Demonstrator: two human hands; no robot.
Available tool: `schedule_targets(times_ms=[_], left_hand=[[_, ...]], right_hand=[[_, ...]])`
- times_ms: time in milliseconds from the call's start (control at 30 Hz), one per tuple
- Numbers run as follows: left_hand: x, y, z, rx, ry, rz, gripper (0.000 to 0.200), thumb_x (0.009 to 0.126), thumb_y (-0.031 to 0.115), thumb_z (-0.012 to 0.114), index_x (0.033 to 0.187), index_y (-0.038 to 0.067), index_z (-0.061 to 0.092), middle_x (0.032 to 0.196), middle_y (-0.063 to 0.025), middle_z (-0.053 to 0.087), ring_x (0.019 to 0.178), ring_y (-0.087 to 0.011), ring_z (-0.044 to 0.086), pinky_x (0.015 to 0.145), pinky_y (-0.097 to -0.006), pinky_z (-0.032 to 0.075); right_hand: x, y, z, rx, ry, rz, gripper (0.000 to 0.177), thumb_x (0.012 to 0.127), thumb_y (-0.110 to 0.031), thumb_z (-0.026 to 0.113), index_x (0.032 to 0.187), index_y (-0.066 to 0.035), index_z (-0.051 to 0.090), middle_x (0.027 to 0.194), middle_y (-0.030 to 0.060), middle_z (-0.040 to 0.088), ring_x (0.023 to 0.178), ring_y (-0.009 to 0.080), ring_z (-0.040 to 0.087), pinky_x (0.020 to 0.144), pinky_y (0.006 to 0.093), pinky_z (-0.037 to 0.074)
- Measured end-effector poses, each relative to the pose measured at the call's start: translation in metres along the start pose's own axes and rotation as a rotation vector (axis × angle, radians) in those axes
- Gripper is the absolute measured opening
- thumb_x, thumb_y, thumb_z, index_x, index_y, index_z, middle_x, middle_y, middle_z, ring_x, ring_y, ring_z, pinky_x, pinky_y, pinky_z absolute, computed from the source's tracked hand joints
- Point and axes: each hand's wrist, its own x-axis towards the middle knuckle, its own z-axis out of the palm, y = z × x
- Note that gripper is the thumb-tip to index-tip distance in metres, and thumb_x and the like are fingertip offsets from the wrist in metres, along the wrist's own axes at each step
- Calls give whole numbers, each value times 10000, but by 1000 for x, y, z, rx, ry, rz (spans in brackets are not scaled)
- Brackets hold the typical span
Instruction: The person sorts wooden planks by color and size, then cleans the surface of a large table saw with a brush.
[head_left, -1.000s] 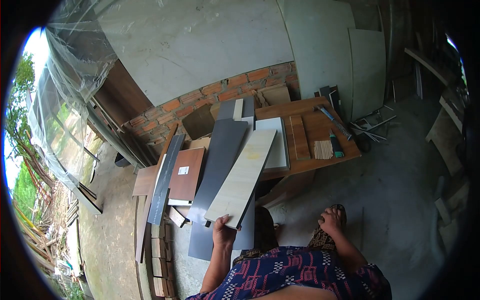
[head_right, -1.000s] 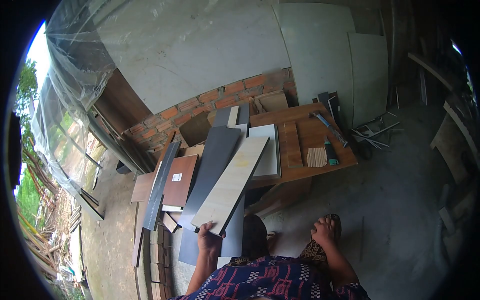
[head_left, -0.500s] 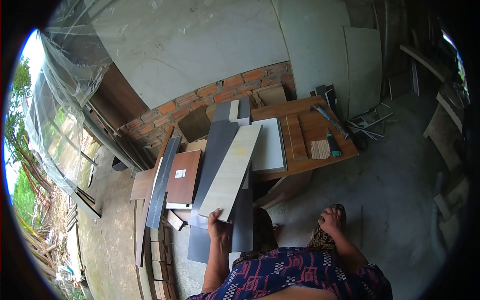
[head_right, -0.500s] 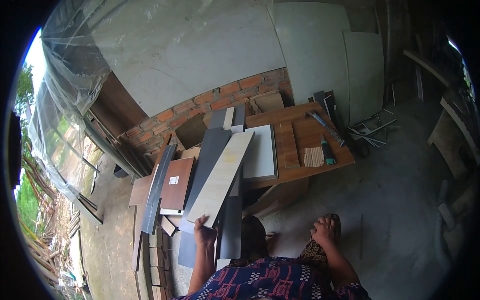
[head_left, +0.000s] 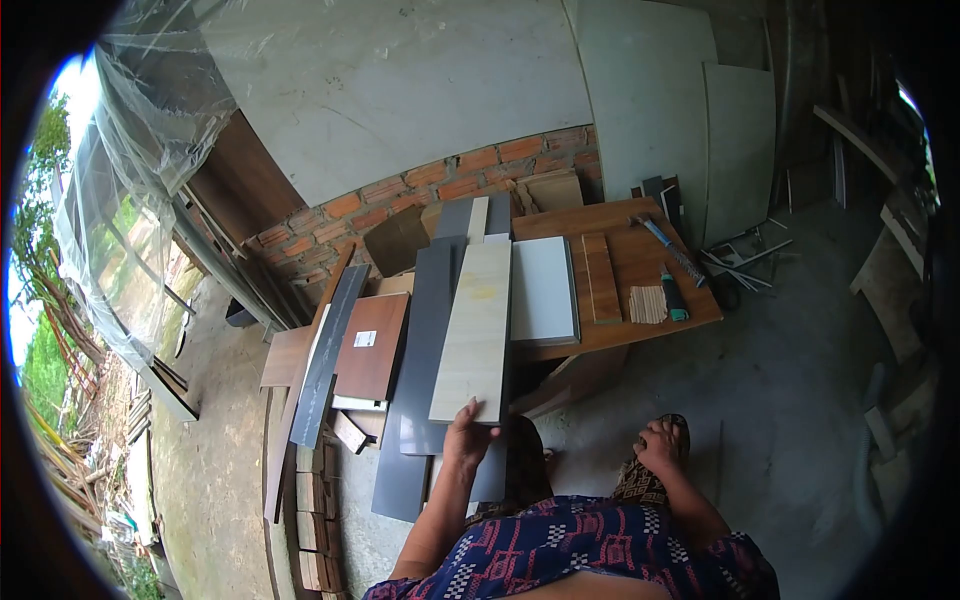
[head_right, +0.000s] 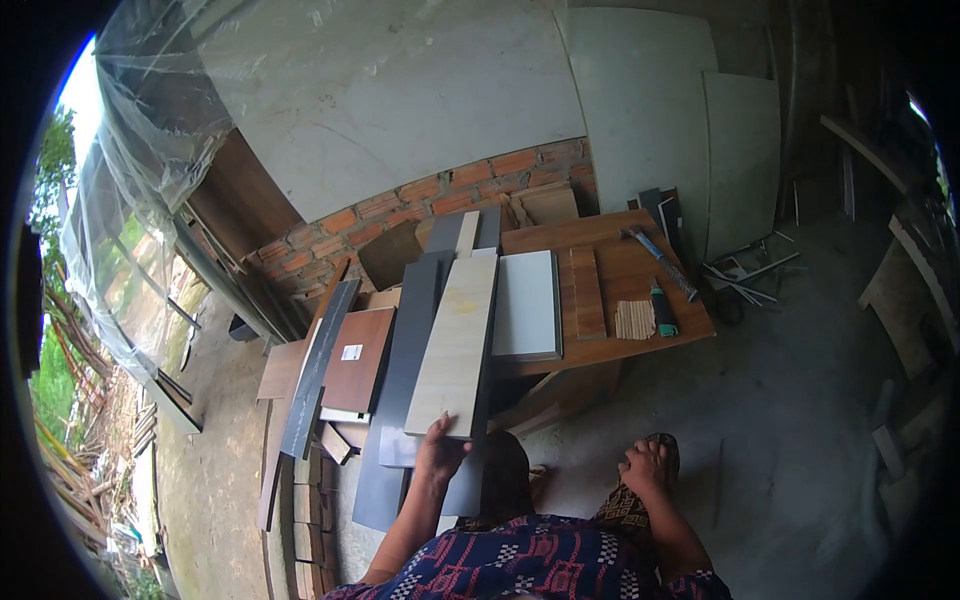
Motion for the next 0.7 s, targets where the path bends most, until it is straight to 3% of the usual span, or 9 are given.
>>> schedule_targets(times_ms=[67, 167, 333, 433, 467, 567, 700], left_hand=[[10, -12, 1, -43, 82, -105, 264, 833, 295, 589, 1069, 190, 534, 1084, 15, 539, 1024, -199, 467, 708, -409, 418], [27, -20, -1, -125, 232, -135, 229, 851, 280, 577, 1062, 199, 536, 1106, 23, 528, 1011, -186, 475, 756, -402, 390], [38, -14, 5, -230, 423, -110, 206, 880, 265, 543, 1063, 176, 511, 1041, -9, 523, 1004, -181, 482, 878, -476, 398], [61, -24, -20, -296, 413, -83, 226, 876, 256, 546, 1068, 150, 491, 1006, -11, 512, 1017, -204, 479, 890, -464, 426], [69, -30, -29, -315, 388, -18, 300, 876, 258, 542, 1116, 105, 448, 996, -50, 492, 1042, -242, 485, 880, -473, 448], [45, -10, -2, -202, 417, -157, 237, 912, 233, 468, 1069, 56, 446, 1016, -105, 537, 1000, -280, 529, 875, -494, 432], [-16, 6, -14, 45, 159, -121, 324, 854, 227, 575, 1096, 28, 489, 924, -106, 583, 837, -228, 603, 747, -413, 492]], right_hand=[[0, -1, 1, 12, -15, 2, 258, 663, -245, 674, 872, -94, 672, 1059, 64, 541, 1092, 234, 422, 973, 385, 260], [-1, -1, 0, -11, -17, -4, 261, 664, -245, 674, 877, -94, 673, 1056, 66, 545, 1088, 230, 427, 978, 383, 258], [-3, 3, 0, 5, -14, 9, 255, 655, -234, 674, 863, -86, 674, 1045, 70, 551, 1080, 240, 436, 983, 388, 258], [-2, 4, 2, 2, 7, 1, 249, 648, -230, 671, 850, -85, 675, 1048, 71, 552, 1085, 246, 434, 986, 395, 255], [-3, 5, 4, -2, 17, -6, 247, 644, -231, 668, 844, -87, 676, 1048, 71, 552, 1087, 247, 432, 987, 397, 252], [-2, 3, -1, -14, 4, -1, 246, 646, -224, 670, 849, -85, 677, 1053, 70, 555, 1091, 245, 434, 985, 401, 260], [-2, 2, 1, 1, -11, 9, 246, 650, -223, 672, 852, -83, 679, 1049, 69, 561, 1088, 244, 439, 984, 405, 268]])
